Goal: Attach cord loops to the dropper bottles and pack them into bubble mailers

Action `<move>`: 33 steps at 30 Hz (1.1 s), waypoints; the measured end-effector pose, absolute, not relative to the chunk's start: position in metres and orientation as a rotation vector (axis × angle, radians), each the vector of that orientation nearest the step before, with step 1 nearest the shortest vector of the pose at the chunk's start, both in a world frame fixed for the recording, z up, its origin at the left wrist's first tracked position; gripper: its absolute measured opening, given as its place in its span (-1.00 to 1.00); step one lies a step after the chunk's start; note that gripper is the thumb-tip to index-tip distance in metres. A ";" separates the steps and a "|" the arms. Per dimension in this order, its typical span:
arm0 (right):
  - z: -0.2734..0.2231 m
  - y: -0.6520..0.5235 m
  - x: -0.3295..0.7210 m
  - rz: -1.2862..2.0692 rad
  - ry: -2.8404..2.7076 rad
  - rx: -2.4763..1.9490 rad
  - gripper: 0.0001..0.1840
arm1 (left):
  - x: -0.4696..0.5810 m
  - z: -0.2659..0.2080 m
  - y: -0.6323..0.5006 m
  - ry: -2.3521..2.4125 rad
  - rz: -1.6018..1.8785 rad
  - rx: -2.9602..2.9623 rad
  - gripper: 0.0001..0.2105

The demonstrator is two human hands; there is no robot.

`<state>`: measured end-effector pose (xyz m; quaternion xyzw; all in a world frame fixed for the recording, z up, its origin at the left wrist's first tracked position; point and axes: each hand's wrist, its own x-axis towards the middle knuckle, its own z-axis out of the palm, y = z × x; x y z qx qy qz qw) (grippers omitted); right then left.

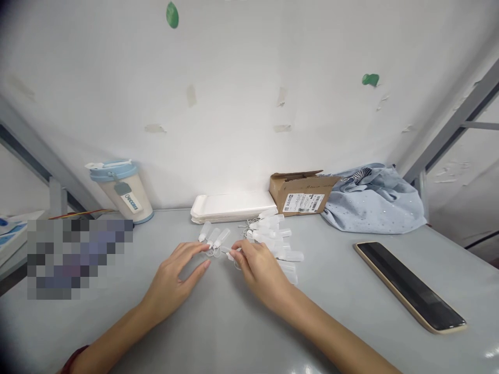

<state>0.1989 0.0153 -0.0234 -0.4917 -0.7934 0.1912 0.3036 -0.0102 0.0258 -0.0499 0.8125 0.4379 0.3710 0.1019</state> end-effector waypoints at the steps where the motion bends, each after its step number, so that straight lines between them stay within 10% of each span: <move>1: -0.022 0.015 0.199 0.549 -2.091 -1.283 -0.76 | -0.008 -0.049 0.024 1.242 1.122 2.409 -0.78; 33: -0.015 0.007 0.196 0.711 -2.093 -1.226 -0.71 | -0.001 -0.038 0.009 1.229 0.933 2.109 -0.87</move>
